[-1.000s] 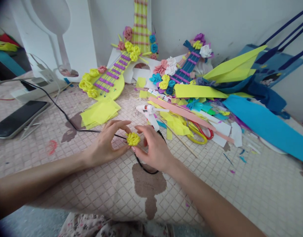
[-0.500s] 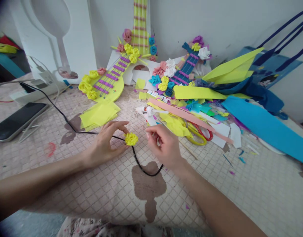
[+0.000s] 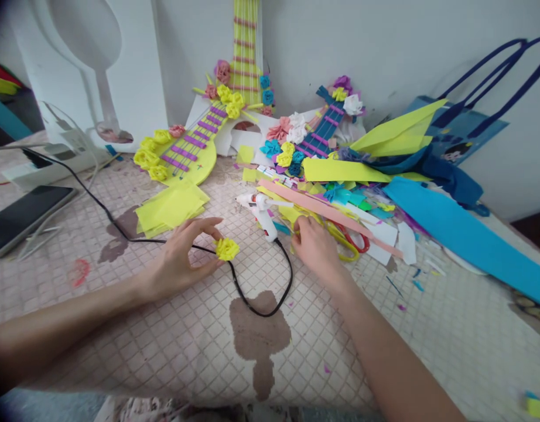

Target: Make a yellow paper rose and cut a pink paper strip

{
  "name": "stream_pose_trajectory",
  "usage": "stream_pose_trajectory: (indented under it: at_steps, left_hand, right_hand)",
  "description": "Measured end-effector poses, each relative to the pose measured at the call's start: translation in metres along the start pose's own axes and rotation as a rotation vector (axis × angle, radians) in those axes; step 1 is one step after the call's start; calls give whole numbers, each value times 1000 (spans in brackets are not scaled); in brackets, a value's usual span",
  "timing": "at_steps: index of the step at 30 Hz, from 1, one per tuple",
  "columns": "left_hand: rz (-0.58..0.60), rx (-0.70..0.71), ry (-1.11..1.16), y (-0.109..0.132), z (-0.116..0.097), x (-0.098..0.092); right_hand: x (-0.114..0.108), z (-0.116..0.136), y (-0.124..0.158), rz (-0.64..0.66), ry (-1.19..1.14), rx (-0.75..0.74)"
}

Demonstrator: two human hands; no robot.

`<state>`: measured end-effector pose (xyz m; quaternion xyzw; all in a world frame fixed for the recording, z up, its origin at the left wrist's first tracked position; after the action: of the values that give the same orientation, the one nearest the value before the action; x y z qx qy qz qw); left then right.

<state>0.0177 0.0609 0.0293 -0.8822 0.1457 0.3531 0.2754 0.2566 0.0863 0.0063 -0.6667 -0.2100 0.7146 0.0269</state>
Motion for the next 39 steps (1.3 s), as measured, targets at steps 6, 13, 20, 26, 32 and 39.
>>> stream_pose_trajectory:
  at_steps: [6, 13, 20, 26, 32, 39]
  left_hand:
    - [-18, 3, -1, -1, 0, -3]
    - [-71, -44, -53, -8, 10, -13]
    - [-76, -70, -64, -11, 14, -15]
    - [-63, -58, -22, -7, 11, -12]
    - [-50, -47, 24, -5, 9, -11]
    - [5, -40, 59, 1, 5, -3]
  right_hand:
    - [-7, -5, 2, 66, 17, -19]
    - [-37, 7, 9, 349, -155, -159]
    - [-33, 57, 9, 258, -335, -178]
    - [-13, 50, -5, 20, 2, 48]
    - [-2, 47, -35, 85, -11, 10]
    - [10, 44, -85, 93, 20, -73]
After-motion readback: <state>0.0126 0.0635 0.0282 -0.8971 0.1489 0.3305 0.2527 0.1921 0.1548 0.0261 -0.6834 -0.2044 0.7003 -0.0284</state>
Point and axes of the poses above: each hand's wrist, its own y-axis away from the middle knuckle, its own x-axis out of the palm, z = x × y, the point moved 8 cm from there along -y, towards the middle knuckle, and after that the axes turned 6 degrees about -x, right-handed, at the moved point
